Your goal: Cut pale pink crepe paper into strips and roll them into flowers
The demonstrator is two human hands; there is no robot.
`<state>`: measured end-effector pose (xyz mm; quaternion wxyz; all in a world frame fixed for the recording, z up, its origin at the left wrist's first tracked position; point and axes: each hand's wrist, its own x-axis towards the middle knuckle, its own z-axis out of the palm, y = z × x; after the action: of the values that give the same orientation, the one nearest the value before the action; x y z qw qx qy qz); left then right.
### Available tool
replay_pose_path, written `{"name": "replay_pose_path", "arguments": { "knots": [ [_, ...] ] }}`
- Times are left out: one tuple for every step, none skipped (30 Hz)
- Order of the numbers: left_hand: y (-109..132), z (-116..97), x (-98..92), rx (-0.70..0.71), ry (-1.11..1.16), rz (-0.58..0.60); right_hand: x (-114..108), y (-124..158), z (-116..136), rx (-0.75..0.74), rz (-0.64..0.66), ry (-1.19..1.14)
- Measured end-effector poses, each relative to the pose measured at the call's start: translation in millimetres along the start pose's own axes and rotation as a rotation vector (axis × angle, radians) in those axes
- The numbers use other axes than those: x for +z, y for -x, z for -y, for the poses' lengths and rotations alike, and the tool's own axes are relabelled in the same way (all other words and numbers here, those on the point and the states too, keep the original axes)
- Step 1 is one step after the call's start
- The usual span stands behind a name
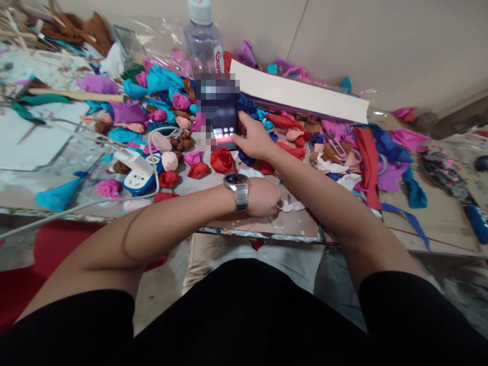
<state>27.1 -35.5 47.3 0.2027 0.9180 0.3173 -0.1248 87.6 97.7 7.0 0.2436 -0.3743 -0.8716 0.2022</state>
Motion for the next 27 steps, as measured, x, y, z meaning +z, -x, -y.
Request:
{"name": "replay_pose_path", "arguments": {
  "knots": [
    [-0.1, -0.2, 0.2, -0.001, -0.001, -0.002, -0.3, 0.1, 0.1, 0.011, 0.006, 0.01],
    [-0.1, -0.3, 0.5, 0.002, 0.0, -0.006, -0.5, 0.3, 0.2, 0.018, 0.011, 0.016],
    [-0.1, -0.4, 0.6, 0.004, 0.001, -0.009, -0.7, 0.5, 0.2, 0.022, 0.015, 0.018],
    [0.0, -0.3, 0.7, 0.008, 0.0, -0.01, -0.9, 0.7, 0.2, 0.025, 0.02, 0.017],
    [0.1, -0.2, 0.6, 0.012, -0.003, -0.009, -1.1, 1.0, 0.3, 0.027, 0.024, 0.013],
    [0.3, 0.0, 0.5, 0.015, -0.008, -0.009, -1.3, 1.1, 0.6, 0.03, 0.028, 0.009],
    [0.4, 0.1, 0.4, 0.017, -0.013, -0.007, -1.5, 1.3, 0.9, 0.034, 0.031, 0.006],
    [0.6, 0.2, 0.3, 0.019, -0.018, -0.004, -1.8, 1.4, 1.3, 0.037, 0.036, 0.003],
    [0.6, 0.4, 0.3, 0.019, -0.022, -0.003, -2.0, 1.5, 1.7, 0.04, 0.039, 0.002],
    [0.5, 0.5, 0.4, 0.021, -0.025, -0.006, -2.1, 1.5, 2.0, 0.041, 0.04, 0.0],
    [0.2, 0.7, 0.8, 0.021, -0.024, -0.009, -2.2, 1.4, 2.3, 0.038, 0.039, -0.004],
    [-0.2, 0.8, 1.3, 0.025, -0.021, -0.014, -2.2, 1.3, 2.4, 0.037, 0.037, -0.007],
    [-0.6, 1.0, 1.9, 0.027, -0.018, -0.021, -2.0, 1.2, 2.4, 0.036, 0.034, -0.01],
    [-1.0, 1.2, 2.5, 0.025, -0.017, -0.029, -1.8, 1.0, 2.3, 0.038, 0.031, -0.013],
    [-1.4, 1.4, 3.0, 0.027, -0.016, -0.034, -1.6, 0.9, 2.2, 0.041, 0.029, -0.014],
    [-1.5, 1.5, 3.3, 0.029, -0.015, -0.036, -1.4, 0.7, 2.1, 0.047, 0.028, -0.014],
    [-1.5, 1.6, 3.4, 0.032, -0.012, -0.035, -1.2, 0.6, 2.1, 0.054, 0.027, -0.013],
    [-1.3, 1.7, 3.2, 0.039, -0.008, -0.03, -1.0, 0.5, 2.0, 0.059, 0.027, -0.011],
    [-1.0, 1.7, 2.8, 0.044, -0.003, -0.024, -0.9, 0.3, 2.0, 0.059, 0.026, -0.009],
    [-0.5, 1.7, 2.3, 0.047, 0.002, -0.019, -0.8, 0.2, 1.9, 0.056, 0.024, -0.006],
    [-0.1, 1.7, 1.8, 0.048, 0.006, -0.018, -0.8, 0.0, 1.8, 0.051, 0.022, -0.001],
    [0.3, 1.7, 1.3, 0.046, 0.008, -0.021, -0.7, -0.1, 1.7, 0.046, 0.022, 0.004],
    [0.6, 1.7, 1.1, 0.047, 0.01, -0.025, -0.6, -0.1, 1.5, 0.041, 0.022, 0.008],
    [0.6, 1.8, 1.0, 0.049, 0.012, -0.029, -0.6, -0.1, 1.4, 0.037, 0.023, 0.012],
    [0.5, 1.8, 1.2, 0.05, 0.015, -0.029, -0.5, -0.1, 1.2, 0.035, 0.026, 0.014],
    [0.3, 2.0, 1.6, 0.05, 0.019, -0.029, -0.4, 0.0, 1.2, 0.034, 0.031, 0.016],
    [-0.1, 2.1, 2.2, 0.046, 0.022, -0.029, -0.3, 0.1, 1.1, 0.035, 0.036, 0.018]
  ]
}}
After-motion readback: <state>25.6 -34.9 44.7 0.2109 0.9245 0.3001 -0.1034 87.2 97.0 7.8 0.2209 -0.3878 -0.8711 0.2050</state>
